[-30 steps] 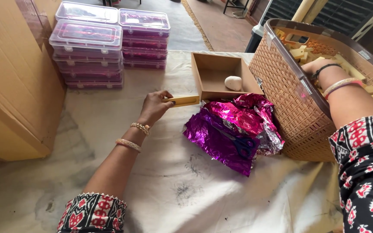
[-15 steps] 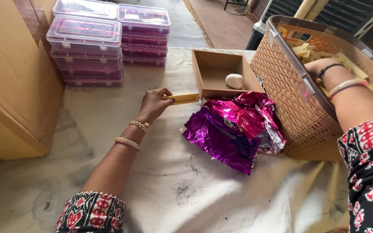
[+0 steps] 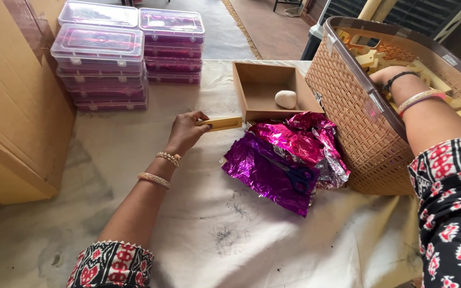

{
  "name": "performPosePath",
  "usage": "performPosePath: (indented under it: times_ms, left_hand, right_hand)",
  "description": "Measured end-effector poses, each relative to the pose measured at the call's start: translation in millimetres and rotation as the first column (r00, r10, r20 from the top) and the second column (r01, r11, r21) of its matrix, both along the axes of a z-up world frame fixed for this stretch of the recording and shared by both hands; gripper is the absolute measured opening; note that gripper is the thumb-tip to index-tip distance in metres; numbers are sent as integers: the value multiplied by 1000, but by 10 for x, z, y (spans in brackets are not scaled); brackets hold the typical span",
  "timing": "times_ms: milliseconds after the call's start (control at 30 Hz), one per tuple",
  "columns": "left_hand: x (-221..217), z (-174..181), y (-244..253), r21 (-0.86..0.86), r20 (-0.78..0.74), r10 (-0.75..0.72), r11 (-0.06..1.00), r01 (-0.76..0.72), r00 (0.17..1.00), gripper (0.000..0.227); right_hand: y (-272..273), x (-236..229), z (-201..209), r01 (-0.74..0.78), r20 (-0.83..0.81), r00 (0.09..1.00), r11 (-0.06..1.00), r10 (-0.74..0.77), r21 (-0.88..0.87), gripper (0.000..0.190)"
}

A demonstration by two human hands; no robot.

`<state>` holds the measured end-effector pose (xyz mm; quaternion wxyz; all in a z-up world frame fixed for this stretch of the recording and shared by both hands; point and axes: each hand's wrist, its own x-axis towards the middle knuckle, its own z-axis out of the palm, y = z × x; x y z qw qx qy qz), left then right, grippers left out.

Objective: The person takes wooden blocks from a basket and wraps them in shiny purple foil. They fold the foil around each block and place the wrapped items into a small cardboard box.

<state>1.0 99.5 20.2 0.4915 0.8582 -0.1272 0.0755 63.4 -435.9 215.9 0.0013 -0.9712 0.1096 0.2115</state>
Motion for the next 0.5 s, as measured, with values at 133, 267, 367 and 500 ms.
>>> performPosePath:
  times_ms: [133,267,367,500]
  left_hand:
    - [32,-37,-1,0,12,-16,1000,16,1000,27]
    - [20,-33,-11,18,15,-17,1000,16,1000,26]
    - [41,-69,-33,18,22,-21,1000,20,1000,27]
    - [-8,-31,-33,39,-41,-23,999,25,999,27]
  right_hand:
    - [-149,-74,121,-33,-6,999,999,33,4,54]
    - [-914,-239,105,-46,-15,999,999,46,8,50]
    - [-1216,-446,313,48,98,994,996,-55,76,44]
    - [-1494,-719,377,157,445,841,925,-309,346,30]
